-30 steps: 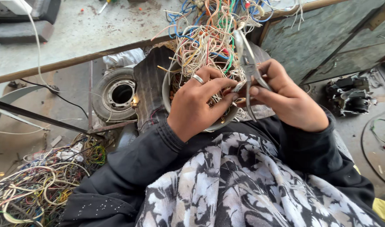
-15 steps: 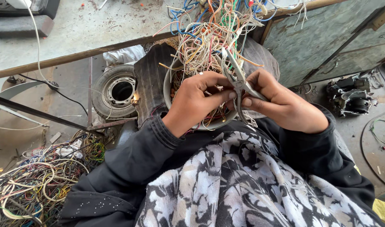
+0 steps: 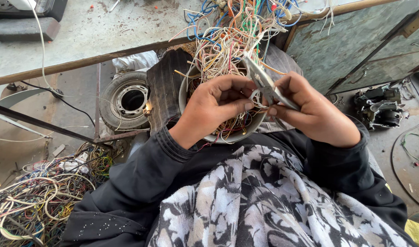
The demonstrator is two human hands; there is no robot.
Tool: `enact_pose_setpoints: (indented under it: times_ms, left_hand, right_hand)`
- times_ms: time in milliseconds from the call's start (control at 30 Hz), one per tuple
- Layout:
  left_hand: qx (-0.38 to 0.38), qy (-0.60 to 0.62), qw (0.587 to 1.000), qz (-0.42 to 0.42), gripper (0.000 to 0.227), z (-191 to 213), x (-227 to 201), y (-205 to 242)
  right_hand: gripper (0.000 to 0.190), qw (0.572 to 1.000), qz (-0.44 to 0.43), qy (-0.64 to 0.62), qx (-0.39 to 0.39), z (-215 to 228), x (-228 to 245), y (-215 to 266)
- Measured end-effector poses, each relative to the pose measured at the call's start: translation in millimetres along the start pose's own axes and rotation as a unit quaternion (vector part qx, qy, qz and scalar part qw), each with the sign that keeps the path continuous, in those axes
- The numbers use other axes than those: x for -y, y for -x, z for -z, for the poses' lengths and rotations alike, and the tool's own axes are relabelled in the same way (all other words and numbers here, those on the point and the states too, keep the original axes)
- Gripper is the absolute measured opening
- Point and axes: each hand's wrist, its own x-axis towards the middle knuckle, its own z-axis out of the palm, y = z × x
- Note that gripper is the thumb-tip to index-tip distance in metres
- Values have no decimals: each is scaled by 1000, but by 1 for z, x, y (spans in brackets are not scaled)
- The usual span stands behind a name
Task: The person uses pliers to strip the insulation from multiple small wires. They repeatedly select individual wires from a tangled pile, cut the insulation, and pull it off to expose the inner conductor.
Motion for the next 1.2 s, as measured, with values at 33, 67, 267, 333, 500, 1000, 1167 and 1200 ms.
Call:
enact_pose_setpoints:
  times_ms: [33,67,267,333,500,1000,1167,1200]
  left_hand:
    - [1,-6,1000,-5,35,-1,0,0]
    - [2,-13,1000,-10,36,-2,-1,0]
    - [-17,-32,999,-10,32,-2,-4,0]
    - [-20,-41,999,-8,31,-1,-6,1]
    - [-35,-45,998,13,33,-1,-8,1]
    - [-85,-30,992,-84,28,30,-25,3]
    - [-106,-86,983,-126,23,36,-23,0]
    - [-109,-104,980,-132,21,36,-23,0]
  right_hand:
    - [25,1000,5,0,-4,1,-1,0]
    - [25,1000,8,-18,-8,1,-2,0]
    - [27,998,16,8,-58,2,-8,2]
    - [28,996,13,26,-82,2,-10,1]
    - [23,997,38,-13,-69,1,-4,0]
    - [21,996,-49,72,-19,12,-5,9]
    - [17,987,-94,65,111,23,-6,13]
    - [17,985,-86,40,142,21,-7,14]
